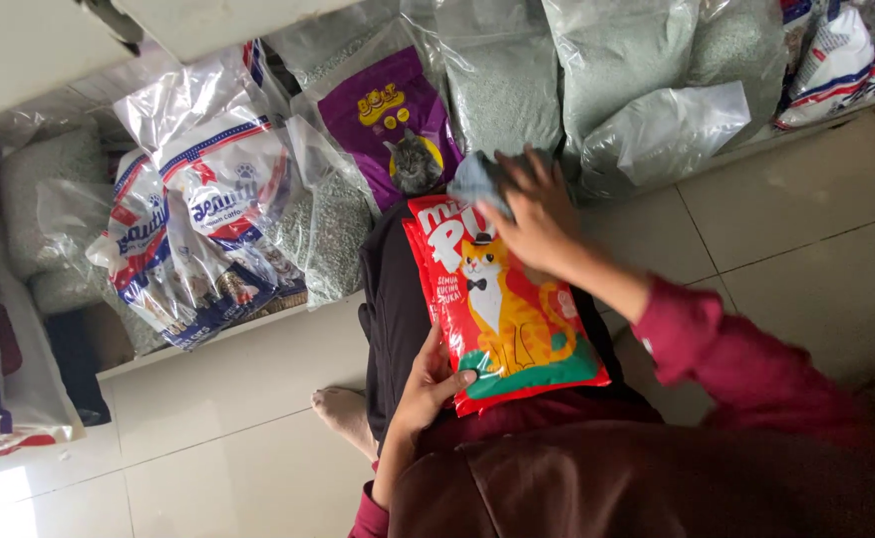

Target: Wiping down bags of cat food with a cloth in a grocery store.

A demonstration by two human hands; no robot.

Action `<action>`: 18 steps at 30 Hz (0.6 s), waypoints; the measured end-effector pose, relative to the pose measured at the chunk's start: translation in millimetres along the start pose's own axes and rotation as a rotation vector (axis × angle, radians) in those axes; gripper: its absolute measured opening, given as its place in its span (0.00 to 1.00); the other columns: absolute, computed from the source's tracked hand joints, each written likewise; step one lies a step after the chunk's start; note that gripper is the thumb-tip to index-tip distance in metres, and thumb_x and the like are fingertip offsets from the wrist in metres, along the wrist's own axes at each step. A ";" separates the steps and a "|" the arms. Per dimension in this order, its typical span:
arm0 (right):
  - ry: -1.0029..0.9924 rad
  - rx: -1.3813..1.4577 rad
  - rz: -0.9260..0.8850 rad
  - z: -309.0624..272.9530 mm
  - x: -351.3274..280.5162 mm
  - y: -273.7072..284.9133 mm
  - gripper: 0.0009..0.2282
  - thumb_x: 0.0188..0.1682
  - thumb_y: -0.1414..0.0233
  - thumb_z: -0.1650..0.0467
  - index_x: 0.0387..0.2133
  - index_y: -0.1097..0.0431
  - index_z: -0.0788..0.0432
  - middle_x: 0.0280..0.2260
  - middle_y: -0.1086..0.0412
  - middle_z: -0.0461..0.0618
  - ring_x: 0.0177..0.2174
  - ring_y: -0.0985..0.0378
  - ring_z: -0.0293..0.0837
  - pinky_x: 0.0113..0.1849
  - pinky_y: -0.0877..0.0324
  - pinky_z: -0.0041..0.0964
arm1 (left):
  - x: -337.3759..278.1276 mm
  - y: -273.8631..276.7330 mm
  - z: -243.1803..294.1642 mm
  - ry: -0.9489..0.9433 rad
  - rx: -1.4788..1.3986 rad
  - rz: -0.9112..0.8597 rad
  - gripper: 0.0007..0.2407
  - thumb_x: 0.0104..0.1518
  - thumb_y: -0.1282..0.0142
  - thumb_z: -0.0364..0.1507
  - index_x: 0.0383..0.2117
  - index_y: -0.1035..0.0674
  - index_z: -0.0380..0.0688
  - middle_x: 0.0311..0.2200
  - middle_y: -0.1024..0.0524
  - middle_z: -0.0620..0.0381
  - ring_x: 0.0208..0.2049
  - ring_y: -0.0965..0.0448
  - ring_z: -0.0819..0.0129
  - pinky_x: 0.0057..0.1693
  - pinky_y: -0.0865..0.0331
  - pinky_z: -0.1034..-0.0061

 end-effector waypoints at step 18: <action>0.172 -0.010 -0.329 -64.0 41.0 -45.5 0.22 0.55 0.52 0.52 0.51 0.26 0.53 0.59 0.32 0.53 0.60 0.37 0.58 0.56 0.44 0.69 | -3.9 -7.1 4.5 -0.003 0.048 -0.010 0.44 0.48 0.38 0.12 0.73 0.51 0.40 0.67 0.38 0.52 0.66 0.36 0.66 0.68 0.39 0.70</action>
Point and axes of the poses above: each hand's wrist, its own x-axis towards the middle knuckle, its own y-axis out of the back of the hand, z = x × y, the point moved 9 cm from there along x, towards the middle knuckle
